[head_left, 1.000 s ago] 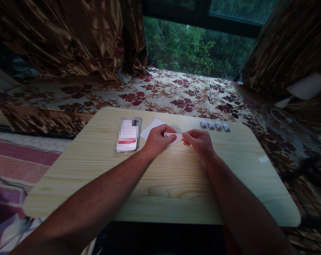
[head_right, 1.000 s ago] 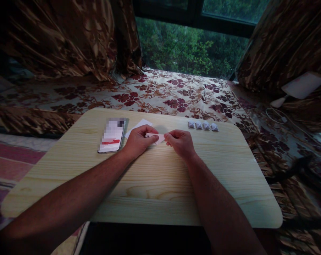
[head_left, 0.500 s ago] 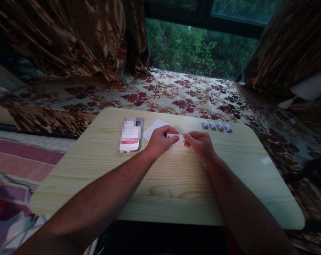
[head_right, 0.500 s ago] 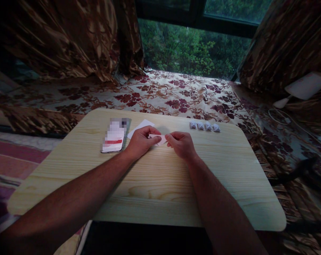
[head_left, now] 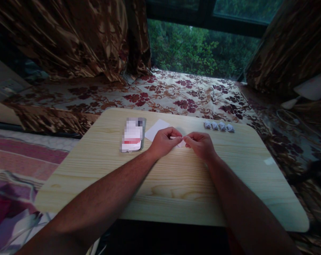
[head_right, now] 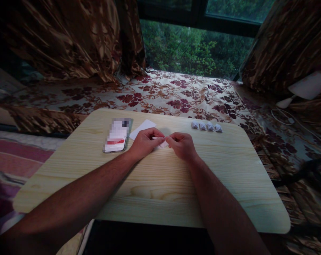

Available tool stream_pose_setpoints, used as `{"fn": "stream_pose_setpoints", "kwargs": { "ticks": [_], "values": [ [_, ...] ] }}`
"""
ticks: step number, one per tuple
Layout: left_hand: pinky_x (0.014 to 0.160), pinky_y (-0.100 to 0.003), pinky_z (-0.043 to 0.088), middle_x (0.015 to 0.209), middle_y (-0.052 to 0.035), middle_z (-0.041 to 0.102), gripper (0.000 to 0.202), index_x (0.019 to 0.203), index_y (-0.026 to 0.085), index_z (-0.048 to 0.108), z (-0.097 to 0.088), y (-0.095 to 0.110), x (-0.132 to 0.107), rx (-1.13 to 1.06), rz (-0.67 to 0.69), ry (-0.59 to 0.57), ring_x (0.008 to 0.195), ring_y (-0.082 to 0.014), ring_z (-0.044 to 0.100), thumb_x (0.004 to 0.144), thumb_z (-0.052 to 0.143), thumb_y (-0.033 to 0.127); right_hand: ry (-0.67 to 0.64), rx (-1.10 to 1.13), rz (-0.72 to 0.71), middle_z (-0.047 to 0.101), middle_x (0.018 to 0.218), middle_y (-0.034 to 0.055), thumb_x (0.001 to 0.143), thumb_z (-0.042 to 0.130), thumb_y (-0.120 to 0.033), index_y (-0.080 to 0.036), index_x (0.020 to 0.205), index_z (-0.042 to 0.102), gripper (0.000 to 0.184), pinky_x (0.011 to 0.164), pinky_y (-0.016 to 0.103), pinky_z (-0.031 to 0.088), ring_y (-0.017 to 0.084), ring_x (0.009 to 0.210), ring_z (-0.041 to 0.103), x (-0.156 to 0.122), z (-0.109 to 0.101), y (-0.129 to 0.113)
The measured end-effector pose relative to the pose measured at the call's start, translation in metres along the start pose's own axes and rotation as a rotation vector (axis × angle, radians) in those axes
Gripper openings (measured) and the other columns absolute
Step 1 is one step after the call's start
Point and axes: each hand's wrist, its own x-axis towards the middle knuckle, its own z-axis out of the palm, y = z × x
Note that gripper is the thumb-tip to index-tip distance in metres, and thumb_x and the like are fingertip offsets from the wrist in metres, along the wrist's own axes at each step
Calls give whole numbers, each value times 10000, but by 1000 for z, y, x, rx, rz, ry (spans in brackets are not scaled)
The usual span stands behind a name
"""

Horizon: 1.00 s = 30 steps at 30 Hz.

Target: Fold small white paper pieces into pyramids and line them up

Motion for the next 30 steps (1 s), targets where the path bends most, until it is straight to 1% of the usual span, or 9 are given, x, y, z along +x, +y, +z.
{"fn": "stream_pose_setpoints", "kwargs": {
  "ticks": [4,10,12,15,19,22,25,27,30],
  "values": [
    [617,-257,437,727,-10,687,191,795,171,708,-1,-1,1,75,19,-16,658,-134,584,756,689,358,5,-25,-5,658,546,19,798,666,-398,-158,644,716,289,451,232,316,100,455,475,0,-1,-1],
    [587,-247,408,683,8,656,186,757,167,699,-3,0,2,109,13,17,612,-115,535,766,681,352,17,13,-3,654,545,20,813,662,-388,-157,628,695,298,471,229,356,104,469,508,1,0,1],
    [569,-242,397,681,8,653,190,778,165,698,-3,1,2,79,5,19,599,-109,527,767,685,354,52,53,6,645,538,19,816,664,-387,-154,622,689,304,471,228,362,102,466,511,1,-1,1],
    [529,-230,392,683,8,657,213,858,162,675,-1,0,3,-34,-39,10,556,-97,528,769,692,355,127,127,30,631,520,12,807,675,-393,-152,646,697,291,476,230,385,106,462,524,3,-3,-1],
    [494,-217,410,698,-7,677,291,960,170,622,1,0,3,-144,-86,23,547,-109,588,766,703,372,178,181,42,630,515,10,794,686,-408,-158,649,696,289,484,237,418,114,460,541,5,-5,-1],
    [521,-226,458,717,-22,688,311,977,169,607,1,-2,4,-170,-81,41,603,-135,640,753,713,357,179,199,27,631,518,10,804,678,-409,-161,659,695,288,478,236,419,111,458,540,6,-5,0],
    [575,-244,504,752,-32,703,311,985,162,604,1,-3,6,-186,-68,74,631,-137,654,733,721,303,173,197,24,636,525,11,808,670,-403,-161,665,692,283,476,233,420,110,459,544,6,-4,1],
    [599,-250,522,771,-32,710,322,993,159,609,0,-4,7,-191,-62,104,632,-130,653,716,726,273,175,169,35,643,535,15,804,667,-401,-160,659,688,282,476,234,422,113,465,555,6,-3,2],
    [601,-247,522,803,-36,718,301,986,157,637,0,-5,7,-158,-46,127,642,-127,653,719,717,271,180,93,40,653,558,17,788,673,-383,-158,666,692,257,485,236,426,123,489,574,6,-2,4]
  ]
}}
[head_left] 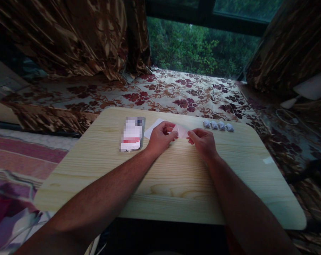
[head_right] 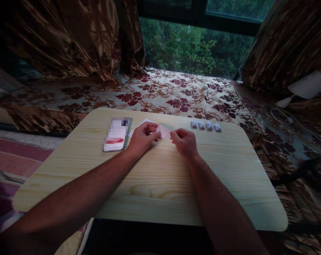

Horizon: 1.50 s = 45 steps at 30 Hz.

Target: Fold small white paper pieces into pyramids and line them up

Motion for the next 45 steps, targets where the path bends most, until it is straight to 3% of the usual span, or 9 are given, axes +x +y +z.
{"fn": "stream_pose_setpoints", "kwargs": {
  "ticks": [5,9,13,16,22,29,35,41,45],
  "values": [
    [633,-253,504,881,-43,741,291,1018,169,723,0,-4,-3,116,72,-17,683,-129,642,755,688,290,-80,12,-68,727,749,34,757,704,-337,-174,842,732,185,596,261,479,156,647,641,-2,3,4],
    [586,-246,459,833,-32,737,323,1055,184,747,-1,-3,-4,170,87,-31,623,-118,592,761,690,306,-127,110,-57,735,812,37,740,703,-304,-194,863,703,165,644,277,504,169,706,663,-2,6,5],
    [581,-239,470,921,-49,746,365,1077,177,708,-1,0,-3,78,48,-18,597,-100,588,741,721,319,-158,158,-47,684,712,-17,736,684,-280,-210,1072,662,344,547,238,449,135,609,621,-2,7,5],
    [582,-240,486,864,-45,739,349,1033,166,688,-2,1,-1,2,15,-25,581,-101,596,739,735,349,-184,124,-45,655,674,-40,739,673,-278,-223,1162,631,428,502,222,401,117,557,581,-3,7,4],
    [555,-237,478,710,-14,678,329,973,160,699,-4,0,-1,-59,2,-55,554,-101,578,776,719,422,-191,104,-64,725,777,15,727,704,-277,-201,995,682,280,559,243,458,136,614,632,-4,7,7],
    [547,-236,473,696,-18,662,331,918,148,700,-3,1,0,-128,-22,-77,571,-102,569,773,732,444,-167,94,-67,763,890,53,725,737,-292,-206,932,693,229,688,294,537,185,750,704,-2,8,12],
    [566,-234,485,748,-28,684,360,946,140,689,-2,0,-1,-191,-28,-100,609,-103,588,750,760,433,-151,91,-74,745,802,36,757,725,-316,-192,900,708,190,591,258,507,149,653,656,-3,7,8],
    [715,-262,520,891,-34,708,565,1089,160,638,1,-2,-3,-293,-9,-206,768,-129,648,589,878,269,-58,74,-102,682,663,4,781,705,-351,-170,814,721,185,523,233,447,112,552,570,-2,6,5],
    [723,-251,503,891,-18,695,563,1162,161,630,2,1,-4,-260,3,-205,751,-103,627,634,824,194,-19,17,-118,635,600,-8,809,678,-370,-167,751,707,213,499,229,416,108,523,536,-1,4,6]
  ]
}}
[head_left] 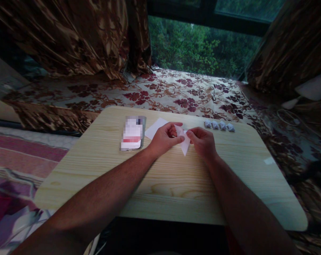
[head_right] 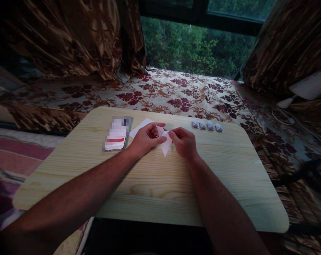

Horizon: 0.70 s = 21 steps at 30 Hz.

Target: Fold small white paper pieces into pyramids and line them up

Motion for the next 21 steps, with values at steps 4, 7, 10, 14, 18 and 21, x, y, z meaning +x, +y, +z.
{"fn": "stream_pose_setpoints", "kwargs": {
  "ticks": [4,7,10,14,18,21],
  "values": [
    [655,-218,464,800,13,676,535,1212,147,647,1,1,0,93,9,44,674,-82,584,684,728,142,13,-50,-3,638,598,0,830,651,-392,-170,741,693,243,505,237,433,123,532,561,0,0,3],
    [627,-223,441,798,2,692,527,1246,143,654,-1,-2,0,201,18,56,656,-93,570,720,665,138,24,-126,-56,672,647,12,830,644,-368,-172,777,710,213,543,246,459,134,571,593,-1,1,3],
    [628,-243,443,873,-40,726,485,1256,142,662,-3,-7,0,329,55,51,676,-118,582,774,618,168,8,-203,-117,702,710,22,803,672,-335,-177,826,722,168,570,252,482,141,609,620,-3,1,1],
    [659,-272,465,953,-84,742,347,1138,132,722,-5,-10,-1,476,108,70,739,-156,619,835,587,236,-48,-275,-181,711,768,28,776,699,-304,-187,878,717,156,576,255,504,145,638,633,-5,2,-2],
    [673,-278,482,957,-92,747,293,1050,126,733,-6,-10,0,520,114,97,766,-174,643,855,581,282,-64,-348,-263,702,808,30,755,725,-279,-198,901,710,167,588,257,506,147,667,628,-6,2,-2],
    [708,-278,492,1068,-100,736,272,1011,132,726,-5,-10,0,528,135,92,818,-175,651,863,578,306,-46,-365,-298,693,805,30,770,725,-282,-199,874,702,135,598,258,498,145,666,617,-6,2,-2]
  ]
}}
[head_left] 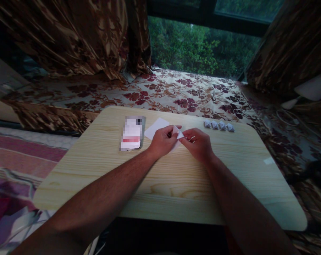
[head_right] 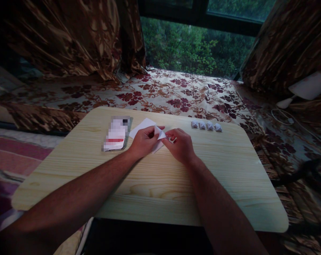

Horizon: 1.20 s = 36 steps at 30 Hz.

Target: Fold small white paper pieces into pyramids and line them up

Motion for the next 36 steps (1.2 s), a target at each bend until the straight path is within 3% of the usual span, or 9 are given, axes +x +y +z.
{"fn": "stream_pose_setpoints", "kwargs": {
  "ticks": [4,9,15,23,26,30,36],
  "values": [
    [714,-264,479,973,-63,723,232,974,156,699,2,1,-1,19,30,48,814,-160,629,865,579,322,20,-6,17,680,747,27,802,703,-302,-201,807,692,102,617,267,485,147,644,603,0,1,1],
    [553,-222,379,702,27,578,189,946,181,624,2,1,-2,-2,5,86,620,-108,507,834,620,334,11,85,105,657,669,13,826,675,-340,-192,792,691,152,566,255,439,136,588,560,-1,3,1],
    [537,-220,329,647,42,514,172,846,166,637,1,3,-1,-58,4,41,586,-92,434,802,653,332,37,203,210,510,534,-44,821,662,-380,-174,689,623,247,451,228,296,87,482,411,3,-1,-3],
    [557,-235,396,723,-11,666,314,918,141,705,-2,4,0,-253,-139,-129,602,-114,547,762,721,413,-103,490,355,640,574,-12,798,678,-387,-153,836,679,237,482,231,450,115,487,573,10,-14,1],
    [563,-237,412,757,-31,696,355,937,136,710,-5,6,1,-319,-185,-157,616,-119,574,731,756,422,-187,530,397,660,578,0,793,686,-391,-150,802,670,242,468,225,462,113,476,589,11,-18,3],
    [558,-225,409,785,-41,714,443,1061,133,695,-8,8,1,-397,-211,-223,615,-114,594,701,787,375,-194,570,401,672,587,5,790,702,-386,-146,806,676,242,454,217,465,111,475,599,12,-22,2],
    [523,-211,372,713,-17,699,435,1083,126,705,-10,9,1,-402,-258,-195,552,-96,569,673,761,260,-249,671,399,703,643,20,749,757,-378,-146,836,717,251,462,226,491,129,513,639,13,-27,1]
  ]
}}
